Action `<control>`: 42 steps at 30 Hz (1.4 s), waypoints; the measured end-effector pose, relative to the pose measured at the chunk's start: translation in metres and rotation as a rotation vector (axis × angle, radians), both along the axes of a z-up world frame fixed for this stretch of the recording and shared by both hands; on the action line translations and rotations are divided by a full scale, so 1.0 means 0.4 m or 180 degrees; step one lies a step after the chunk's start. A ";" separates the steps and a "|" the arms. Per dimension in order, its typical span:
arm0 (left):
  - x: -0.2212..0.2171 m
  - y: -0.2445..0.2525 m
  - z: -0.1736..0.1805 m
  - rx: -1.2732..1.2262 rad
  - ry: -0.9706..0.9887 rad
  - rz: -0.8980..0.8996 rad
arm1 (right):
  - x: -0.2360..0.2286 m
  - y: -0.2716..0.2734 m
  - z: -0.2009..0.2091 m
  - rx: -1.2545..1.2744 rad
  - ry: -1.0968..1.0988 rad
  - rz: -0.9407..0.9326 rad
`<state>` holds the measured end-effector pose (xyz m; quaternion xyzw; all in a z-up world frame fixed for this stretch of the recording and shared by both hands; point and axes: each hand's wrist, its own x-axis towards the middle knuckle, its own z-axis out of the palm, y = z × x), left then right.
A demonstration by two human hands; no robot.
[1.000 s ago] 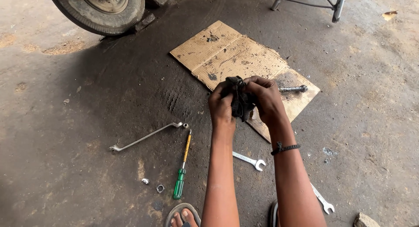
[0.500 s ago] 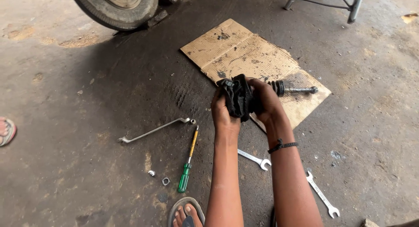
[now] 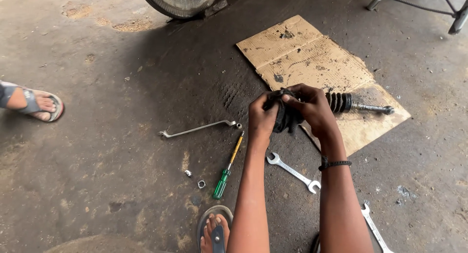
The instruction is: Replacing or repairing a CV axle boot by cleaning components and assembling the boot onto the shaft.
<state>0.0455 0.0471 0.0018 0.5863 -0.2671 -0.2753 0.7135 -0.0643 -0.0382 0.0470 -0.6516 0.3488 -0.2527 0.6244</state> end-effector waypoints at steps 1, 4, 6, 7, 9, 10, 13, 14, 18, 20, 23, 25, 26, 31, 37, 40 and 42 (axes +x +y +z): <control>0.001 -0.008 -0.005 0.0067 -0.0273 -0.0059 | -0.011 -0.010 -0.025 0.0027 -0.0104 0.0016; -0.014 -0.031 -0.001 0.0074 -0.1057 -0.0087 | -0.042 -0.009 -0.013 0.0015 0.0014 -0.0123; -0.019 -0.036 0.010 0.0022 -0.1583 -0.0005 | -0.055 -0.010 0.000 -0.0027 0.0220 -0.0228; -0.018 -0.035 0.019 0.0177 -0.1879 -0.0046 | -0.059 -0.015 -0.006 0.0022 0.0267 -0.0283; -0.024 -0.042 0.030 0.0324 -0.2168 -0.0090 | -0.072 -0.031 -0.022 0.0062 0.0319 -0.0345; -0.031 -0.049 0.032 0.0487 -0.2076 -0.0180 | -0.080 -0.041 -0.033 0.0265 -0.0002 -0.0343; -0.055 -0.089 -0.019 0.0652 -0.1475 -0.0226 | -0.081 -0.073 -0.078 0.0714 -0.0588 -0.0381; -0.066 -0.106 -0.047 0.0649 -0.0964 -0.0202 | -0.079 -0.084 -0.097 0.0967 -0.0848 -0.0445; -0.097 -0.086 -0.045 0.0094 0.0582 0.0056 | -0.044 -0.073 -0.125 0.1351 -0.1147 -0.0558; -0.105 -0.075 -0.045 -0.0321 0.1698 0.0333 | -0.027 -0.056 -0.135 0.1275 -0.1086 -0.0753; -0.113 -0.114 -0.147 -0.0506 0.1404 0.0613 | -0.021 -0.085 -0.185 0.0915 -0.1111 -0.0966; -0.111 -0.146 -0.194 -0.0668 0.1069 0.0821 | -0.001 -0.050 -0.150 0.0785 -0.1082 -0.1018; -0.105 -0.166 -0.215 -0.0817 0.0762 0.0930 | 0.008 -0.037 -0.130 0.0612 -0.1049 -0.1165; -0.091 -0.110 -0.122 -0.1047 0.1867 0.0238 | 0.004 -0.038 -0.117 0.0852 -0.1467 -0.0898; -0.063 -0.121 -0.164 -0.1036 0.0898 -0.0299 | -0.039 -0.081 -0.133 0.1516 -0.1392 -0.0899; -0.045 -0.078 -0.102 -0.0476 -0.0597 -0.0204 | -0.067 -0.063 -0.057 0.0768 -0.0353 -0.0636; -0.031 -0.050 -0.080 -0.0304 -0.0970 -0.0219 | -0.064 -0.053 -0.036 0.0490 -0.0044 -0.0221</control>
